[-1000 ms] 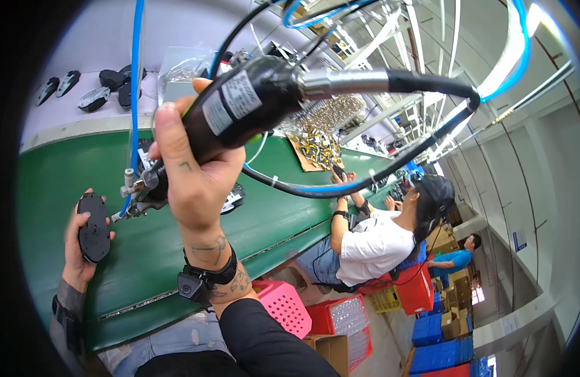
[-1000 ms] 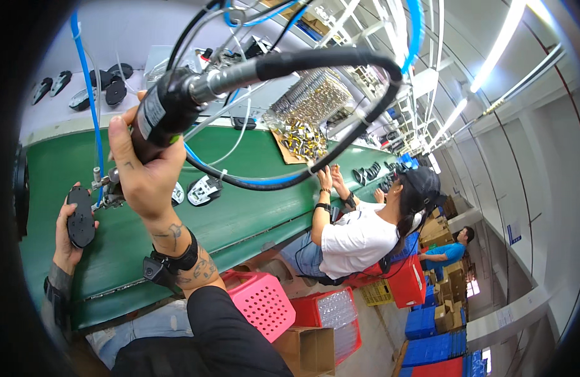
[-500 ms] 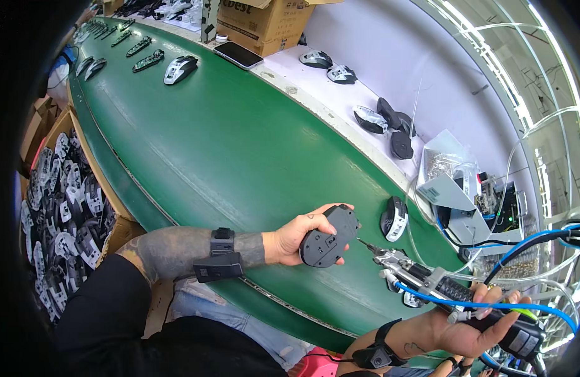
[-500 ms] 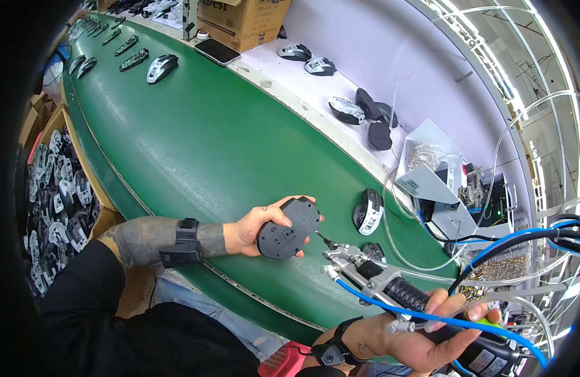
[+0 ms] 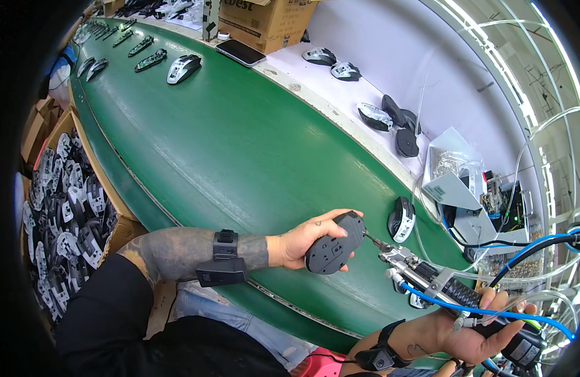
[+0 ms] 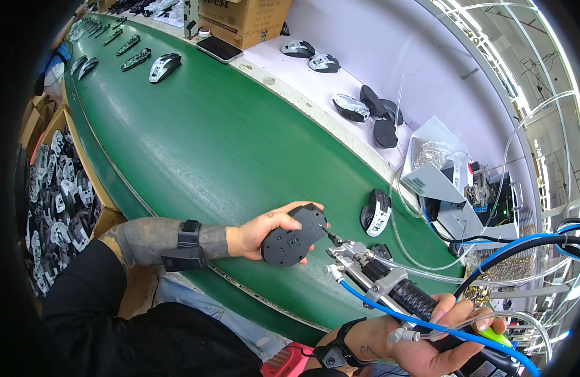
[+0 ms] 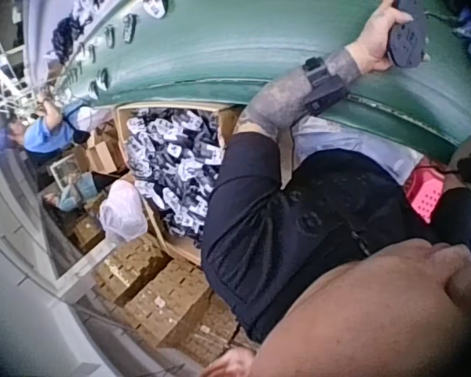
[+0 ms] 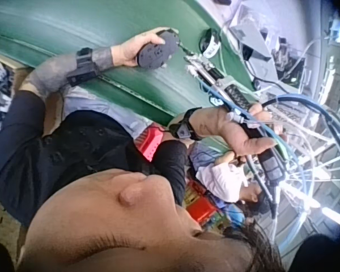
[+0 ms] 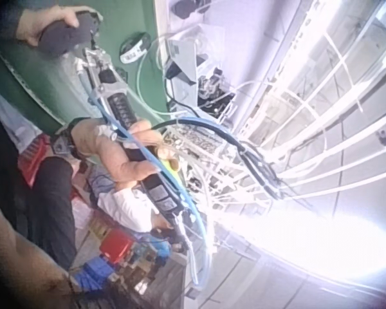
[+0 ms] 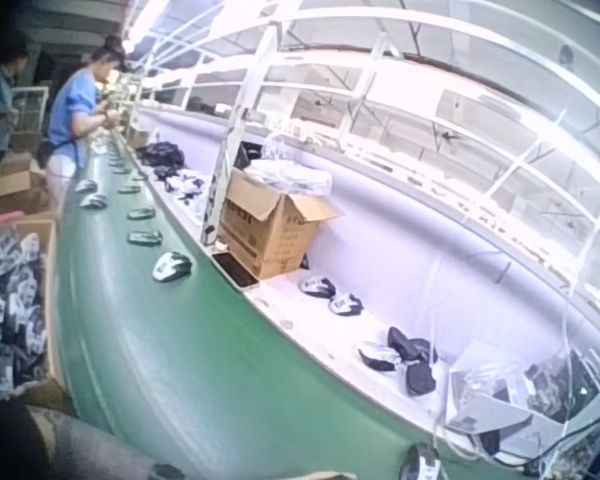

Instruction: Using a pneumatic screwdriver to secure the bottom plate of computer mice on an assembly line.

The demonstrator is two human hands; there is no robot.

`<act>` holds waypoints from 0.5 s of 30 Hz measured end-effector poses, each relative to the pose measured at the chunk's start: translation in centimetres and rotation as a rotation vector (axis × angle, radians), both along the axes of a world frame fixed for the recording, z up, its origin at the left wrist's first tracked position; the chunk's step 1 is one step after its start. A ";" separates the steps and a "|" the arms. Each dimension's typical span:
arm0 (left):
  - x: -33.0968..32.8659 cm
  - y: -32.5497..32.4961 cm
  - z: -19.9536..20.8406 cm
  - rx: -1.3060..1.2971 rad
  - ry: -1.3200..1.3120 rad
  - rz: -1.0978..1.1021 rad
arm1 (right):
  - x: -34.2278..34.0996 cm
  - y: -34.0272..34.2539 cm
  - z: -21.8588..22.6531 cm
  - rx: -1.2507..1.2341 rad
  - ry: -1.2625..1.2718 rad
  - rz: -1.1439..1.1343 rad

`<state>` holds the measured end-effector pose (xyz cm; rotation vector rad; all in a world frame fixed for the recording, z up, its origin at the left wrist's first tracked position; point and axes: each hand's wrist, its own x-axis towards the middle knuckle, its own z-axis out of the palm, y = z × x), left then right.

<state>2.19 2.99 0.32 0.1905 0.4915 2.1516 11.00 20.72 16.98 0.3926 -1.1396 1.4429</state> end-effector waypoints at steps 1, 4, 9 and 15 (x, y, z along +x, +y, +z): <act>0.1 -0.1 0.0 -0.036 0.038 0.002 | -0.2 -0.2 -0.1 0.005 -0.003 0.001; 0.5 -0.2 0.0 -0.071 0.103 0.015 | -0.6 -0.4 -0.3 -0.029 0.001 -0.010; 0.7 -0.2 0.6 -0.081 0.150 0.004 | -0.7 -0.9 -0.1 -0.052 0.004 0.001; 0.9 -0.4 1.3 -0.079 0.195 -0.020 | -0.2 -0.6 0.3 0.016 -0.006 0.083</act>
